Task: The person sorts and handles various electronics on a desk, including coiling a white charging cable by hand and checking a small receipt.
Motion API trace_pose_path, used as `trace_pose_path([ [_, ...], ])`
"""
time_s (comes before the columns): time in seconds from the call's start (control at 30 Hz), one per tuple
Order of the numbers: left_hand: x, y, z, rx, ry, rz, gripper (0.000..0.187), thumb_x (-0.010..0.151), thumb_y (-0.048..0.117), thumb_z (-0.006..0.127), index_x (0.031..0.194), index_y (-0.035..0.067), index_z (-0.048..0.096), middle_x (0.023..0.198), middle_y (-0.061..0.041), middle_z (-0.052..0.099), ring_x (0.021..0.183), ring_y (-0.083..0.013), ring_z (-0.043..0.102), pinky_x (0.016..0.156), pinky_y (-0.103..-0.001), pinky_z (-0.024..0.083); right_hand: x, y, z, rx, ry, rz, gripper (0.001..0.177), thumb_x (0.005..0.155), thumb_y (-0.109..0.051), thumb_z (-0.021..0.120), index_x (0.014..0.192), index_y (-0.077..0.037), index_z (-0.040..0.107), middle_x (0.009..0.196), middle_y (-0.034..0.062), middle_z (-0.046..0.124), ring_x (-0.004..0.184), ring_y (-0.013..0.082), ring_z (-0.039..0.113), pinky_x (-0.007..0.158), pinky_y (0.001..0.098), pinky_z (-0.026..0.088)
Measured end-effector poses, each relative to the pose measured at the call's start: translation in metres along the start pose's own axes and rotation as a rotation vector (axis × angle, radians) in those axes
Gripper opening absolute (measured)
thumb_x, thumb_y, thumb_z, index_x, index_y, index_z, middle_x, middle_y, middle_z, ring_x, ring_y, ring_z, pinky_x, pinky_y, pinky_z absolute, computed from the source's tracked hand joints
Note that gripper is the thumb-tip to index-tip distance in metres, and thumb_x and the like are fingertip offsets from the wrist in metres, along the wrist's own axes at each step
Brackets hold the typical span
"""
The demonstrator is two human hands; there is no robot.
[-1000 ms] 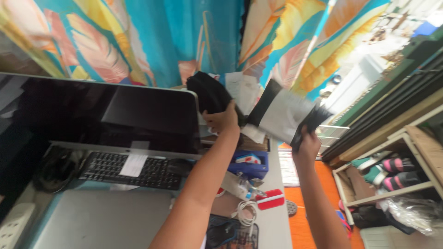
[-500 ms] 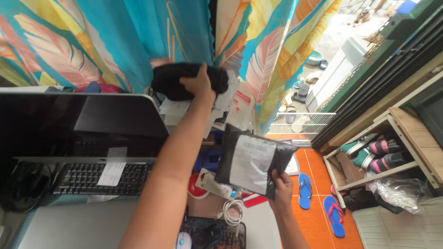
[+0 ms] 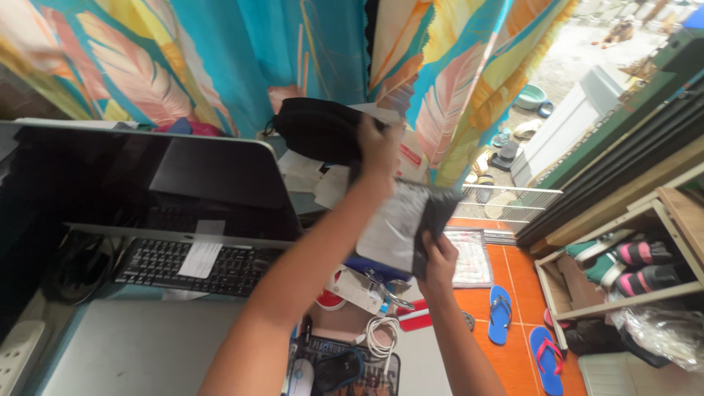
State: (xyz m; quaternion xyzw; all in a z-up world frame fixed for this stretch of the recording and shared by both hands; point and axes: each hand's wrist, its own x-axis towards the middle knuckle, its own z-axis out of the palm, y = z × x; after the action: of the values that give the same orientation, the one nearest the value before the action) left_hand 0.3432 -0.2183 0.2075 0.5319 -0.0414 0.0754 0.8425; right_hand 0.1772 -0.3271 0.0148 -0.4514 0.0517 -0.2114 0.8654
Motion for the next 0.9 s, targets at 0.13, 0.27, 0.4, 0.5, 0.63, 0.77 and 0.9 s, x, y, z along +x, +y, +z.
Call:
trace_pose_path([
  [0.13, -0.158, 0.053, 0.004, -0.029, -0.309, -0.100, 0.050, 0.099, 0.014, 0.069, 0.138, -0.009, 0.046, 0.128, -0.032, 0.046, 0.108, -0.0303, 0.053, 0.100, -0.043, 0.047, 0.031, 0.011, 0.056, -0.304, -0.070, -0.236, 0.015, 0.102, -0.005, 0.067, 0.111, 0.007, 0.067, 0.093, 0.0033, 0.062, 0.083, 0.0121, 0.055, 0.076, 0.0261, 0.048],
  [0.27, -0.272, 0.097, -0.063, 0.408, -0.647, 0.461, 0.082, 0.092, 0.018, 0.077, 0.154, -0.002, 0.028, 0.164, -0.026, 0.029, 0.157, -0.0398, 0.030, 0.129, -0.048, 0.028, 0.040, -0.012, 0.134, -0.712, -0.030, -0.616, 0.016, 0.103, -0.007, 0.071, 0.100, 0.007, 0.066, 0.081, 0.0014, 0.055, 0.079, 0.0134, 0.048, 0.074, 0.0246, 0.045],
  [0.4, -0.320, 0.086, -0.129, 0.573, -0.714, 0.338, 0.071, 0.091, 0.012, 0.078, 0.151, 0.002, 0.042, 0.163, -0.026, 0.032, 0.155, -0.0417, 0.038, 0.126, -0.049, 0.035, 0.043, -0.028, 0.184, -0.311, -0.094, -0.527, 0.017, 0.100, -0.004, 0.066, 0.114, 0.006, 0.069, 0.101, -0.0022, 0.069, 0.093, 0.0078, 0.057, 0.084, 0.0213, 0.047],
  [0.5, -0.340, 0.060, -0.163, 0.450, -0.604, 0.056, 0.068, 0.095, 0.014, 0.074, 0.150, 0.003, 0.036, 0.157, -0.022, 0.037, 0.138, -0.0323, 0.056, 0.119, -0.044, 0.045, 0.060, -0.009, 0.193, -0.137, -0.060, -0.415, 0.014, 0.099, -0.003, 0.066, 0.108, 0.006, 0.072, 0.096, -0.0020, 0.068, 0.087, 0.0074, 0.057, 0.078, 0.0229, 0.048],
  [0.63, -0.366, 0.045, -0.186, 0.478, -0.536, 0.068, 0.066, 0.092, 0.009, 0.074, 0.148, 0.005, 0.040, 0.151, -0.021, 0.041, 0.125, -0.0296, 0.064, 0.110, -0.042, 0.052, 0.106, 0.052, 0.185, -0.052, -0.092, -0.219, 0.012, 0.100, -0.008, 0.068, 0.100, 0.004, 0.069, 0.092, 0.0008, 0.070, 0.083, 0.0101, 0.059, 0.075, 0.0276, 0.050],
  [0.77, -0.388, 0.046, -0.199, 0.524, -0.451, -0.281, 0.058, 0.087, 0.012, 0.072, 0.139, 0.009, 0.046, 0.146, -0.013, 0.046, 0.116, -0.0207, 0.068, 0.090, -0.039, 0.057, 0.144, 0.110, 0.151, -1.097, -0.083, -0.362, 0.029, 0.085, -0.017, 0.083, 0.097, 0.005, 0.068, 0.086, 0.0192, 0.070, 0.081, 0.0345, 0.066, 0.076, 0.0427, 0.051],
  [0.9, -0.398, 0.047, -0.224, 0.533, -0.442, -0.161, 0.050, 0.089, 0.009, 0.071, 0.136, 0.006, 0.052, 0.142, -0.014, 0.049, 0.104, -0.0207, 0.070, 0.092, -0.036, 0.056, 0.188, 0.133, 0.145, -1.232, -0.100, -0.349, 0.034, 0.081, -0.020, 0.084, 0.101, 0.003, 0.068, 0.098, 0.0257, 0.071, 0.097, 0.0445, 0.067, 0.085, 0.0481, 0.052],
])
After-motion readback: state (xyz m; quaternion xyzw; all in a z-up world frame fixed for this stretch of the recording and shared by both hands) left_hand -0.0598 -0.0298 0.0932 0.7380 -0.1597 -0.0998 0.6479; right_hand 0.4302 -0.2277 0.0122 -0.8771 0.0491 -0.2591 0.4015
